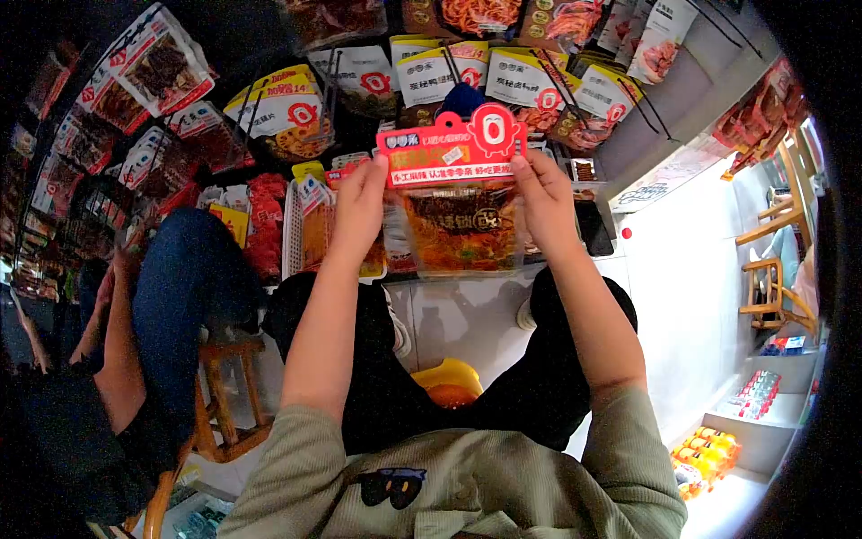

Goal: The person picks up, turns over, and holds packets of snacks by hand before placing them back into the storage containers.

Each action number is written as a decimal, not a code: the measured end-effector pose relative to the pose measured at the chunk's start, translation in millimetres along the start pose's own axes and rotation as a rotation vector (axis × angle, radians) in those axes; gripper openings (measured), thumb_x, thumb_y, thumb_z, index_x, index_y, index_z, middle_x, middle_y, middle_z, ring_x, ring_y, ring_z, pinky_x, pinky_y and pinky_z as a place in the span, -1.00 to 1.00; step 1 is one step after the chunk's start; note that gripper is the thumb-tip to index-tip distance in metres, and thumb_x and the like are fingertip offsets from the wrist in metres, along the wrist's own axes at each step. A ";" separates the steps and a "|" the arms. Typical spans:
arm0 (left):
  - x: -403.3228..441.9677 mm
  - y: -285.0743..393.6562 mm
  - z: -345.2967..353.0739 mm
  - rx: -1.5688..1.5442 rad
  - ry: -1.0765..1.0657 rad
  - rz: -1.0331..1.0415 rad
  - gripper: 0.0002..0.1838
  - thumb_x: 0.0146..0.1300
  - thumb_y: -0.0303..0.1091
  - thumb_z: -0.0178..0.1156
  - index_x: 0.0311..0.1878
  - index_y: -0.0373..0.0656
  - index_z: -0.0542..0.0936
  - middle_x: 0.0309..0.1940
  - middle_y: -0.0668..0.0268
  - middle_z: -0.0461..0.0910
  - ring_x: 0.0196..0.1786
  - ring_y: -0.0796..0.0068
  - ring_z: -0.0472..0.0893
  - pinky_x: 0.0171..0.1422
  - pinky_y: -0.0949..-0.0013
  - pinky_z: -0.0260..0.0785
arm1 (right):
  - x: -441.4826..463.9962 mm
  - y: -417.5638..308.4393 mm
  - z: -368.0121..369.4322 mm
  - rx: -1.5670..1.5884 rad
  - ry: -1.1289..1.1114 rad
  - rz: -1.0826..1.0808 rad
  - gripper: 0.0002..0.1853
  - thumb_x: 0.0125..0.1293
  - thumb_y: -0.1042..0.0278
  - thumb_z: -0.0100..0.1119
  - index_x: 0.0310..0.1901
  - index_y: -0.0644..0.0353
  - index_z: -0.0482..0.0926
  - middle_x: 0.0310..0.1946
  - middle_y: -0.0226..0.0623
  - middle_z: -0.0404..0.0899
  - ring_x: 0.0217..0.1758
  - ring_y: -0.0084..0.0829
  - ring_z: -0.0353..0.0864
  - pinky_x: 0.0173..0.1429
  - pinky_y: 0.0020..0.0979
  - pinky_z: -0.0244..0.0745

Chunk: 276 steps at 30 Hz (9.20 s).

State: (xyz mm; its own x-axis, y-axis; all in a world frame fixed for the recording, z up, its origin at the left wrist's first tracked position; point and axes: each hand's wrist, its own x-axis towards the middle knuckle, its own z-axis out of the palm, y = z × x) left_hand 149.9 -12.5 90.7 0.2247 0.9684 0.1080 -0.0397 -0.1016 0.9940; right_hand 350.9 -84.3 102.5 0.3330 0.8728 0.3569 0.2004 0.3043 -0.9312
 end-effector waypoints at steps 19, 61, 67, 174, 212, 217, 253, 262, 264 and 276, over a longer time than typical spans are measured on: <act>10.5 1.5 79.5 -0.164 -0.056 0.147 -0.72 0.31 -0.21 -0.05 -0.25 -0.24 0.50 -0.45 0.53 0.42 -0.42 0.80 0.25 -0.33 0.64 0.09 | 16.7 -3.4 -54.3 0.335 0.213 0.135 -0.79 0.32 0.36 -0.12 -0.16 0.32 0.41 -0.26 -0.29 0.53 -0.24 -0.55 0.52 -0.11 -0.53 0.42; 8.3 4.7 70.6 -0.221 -0.062 0.103 -0.73 0.29 -0.25 -0.03 -0.22 -0.29 0.51 -0.35 0.44 0.51 -0.30 0.77 0.37 -0.18 0.59 0.19 | 9.0 -2.1 -49.9 0.643 0.145 0.363 -0.70 0.21 0.32 -0.15 -0.12 0.32 0.42 -0.18 -0.16 0.53 -0.12 -0.36 0.50 0.06 -0.37 0.30; 8.4 5.3 68.8 -0.221 -0.065 0.079 -0.73 0.30 -0.25 -0.03 -0.21 -0.29 0.51 -0.35 0.44 0.51 -0.30 0.76 0.37 -0.18 0.59 0.20 | 8.5 -1.3 -49.0 0.639 0.169 0.377 -0.71 0.20 0.31 -0.13 -0.13 0.31 0.42 -0.17 -0.17 0.52 -0.10 -0.35 0.50 0.07 -0.35 0.31; 11.6 -6.6 65.8 -0.306 -0.259 -0.073 -0.87 0.16 -0.38 0.15 -0.28 -0.22 0.57 -0.39 0.46 0.54 -0.35 0.72 0.42 -0.22 0.53 0.24 | -2.2 0.5 -33.5 0.463 0.015 0.533 -0.73 -0.01 0.46 0.24 -0.23 0.31 0.51 -0.32 -0.27 0.57 -0.27 -0.48 0.53 -0.13 -0.47 0.40; 21.1 -28.5 61.1 -0.490 -0.108 -0.224 -0.59 0.16 -0.12 0.06 -0.09 -0.30 0.42 -0.09 0.26 0.38 0.01 0.47 0.30 0.19 0.39 -0.01 | 6.4 -10.5 -37.5 0.684 0.145 0.531 -0.64 0.30 0.15 -0.12 -0.04 0.28 0.38 -0.07 -0.22 0.46 0.00 -0.40 0.43 0.13 -0.35 0.27; 15.6 -13.1 62.7 -0.454 -0.081 -0.280 -0.59 0.16 -0.12 0.05 -0.09 -0.28 0.41 -0.09 0.28 0.38 0.01 0.50 0.29 0.18 0.39 0.00 | 6.3 -8.3 -38.3 0.679 0.177 0.579 -0.64 0.30 0.14 -0.11 -0.06 0.28 0.40 -0.13 -0.19 0.50 -0.05 -0.38 0.48 0.08 -0.35 0.32; -9.3 -19.1 99.8 -0.186 -0.542 -0.186 -0.76 0.22 -0.40 -0.01 -0.03 -0.13 0.39 -0.11 0.29 0.48 -0.17 0.48 0.53 -0.20 0.48 0.35 | -1.6 6.7 -106.6 0.130 0.255 0.327 -0.67 0.24 0.18 0.01 -0.31 0.33 0.56 -0.38 -0.30 0.57 -0.34 -0.57 0.48 -0.18 -0.57 0.33; -28.2 -32.2 131.8 -0.095 -0.582 0.012 -0.35 0.17 -0.43 0.08 0.31 -0.08 0.04 0.24 0.25 0.15 0.19 0.33 0.26 0.21 0.32 0.17 | -19.1 1.3 -71.0 -0.142 0.220 0.203 -0.67 0.25 0.18 0.01 -0.23 0.35 0.54 -0.37 -0.29 0.57 -0.35 -0.61 0.45 -0.23 -0.54 0.35; -31.6 -27.9 133.2 -0.217 -0.587 -0.003 -0.31 0.18 -0.46 0.05 0.34 -0.08 -0.05 0.24 0.23 0.13 0.21 0.35 0.22 0.25 0.33 0.11 | -22.5 3.9 -63.0 -0.190 0.196 0.200 -0.67 0.23 0.18 0.04 -0.23 0.34 0.54 -0.39 -0.23 0.57 -0.36 -0.57 0.47 -0.25 -0.52 0.37; -36.1 -37.4 131.9 -0.199 -0.593 -0.010 -0.53 0.31 -0.34 -0.10 0.26 -0.21 0.12 0.13 0.21 0.29 0.17 0.43 0.28 0.25 0.37 0.10 | -24.5 5.6 -39.9 -0.363 0.090 -0.011 -0.73 0.14 0.26 0.10 -0.36 0.36 0.51 -0.48 -0.15 0.52 -0.42 -0.34 0.50 -0.31 -0.40 0.38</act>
State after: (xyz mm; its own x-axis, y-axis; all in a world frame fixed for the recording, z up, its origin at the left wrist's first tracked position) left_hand 271.7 -73.7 51.7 0.7260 0.6722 0.1455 -0.2022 0.0064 0.9793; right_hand 380.6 -119.2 91.5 0.4056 0.8282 0.3868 0.5123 0.1445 -0.8466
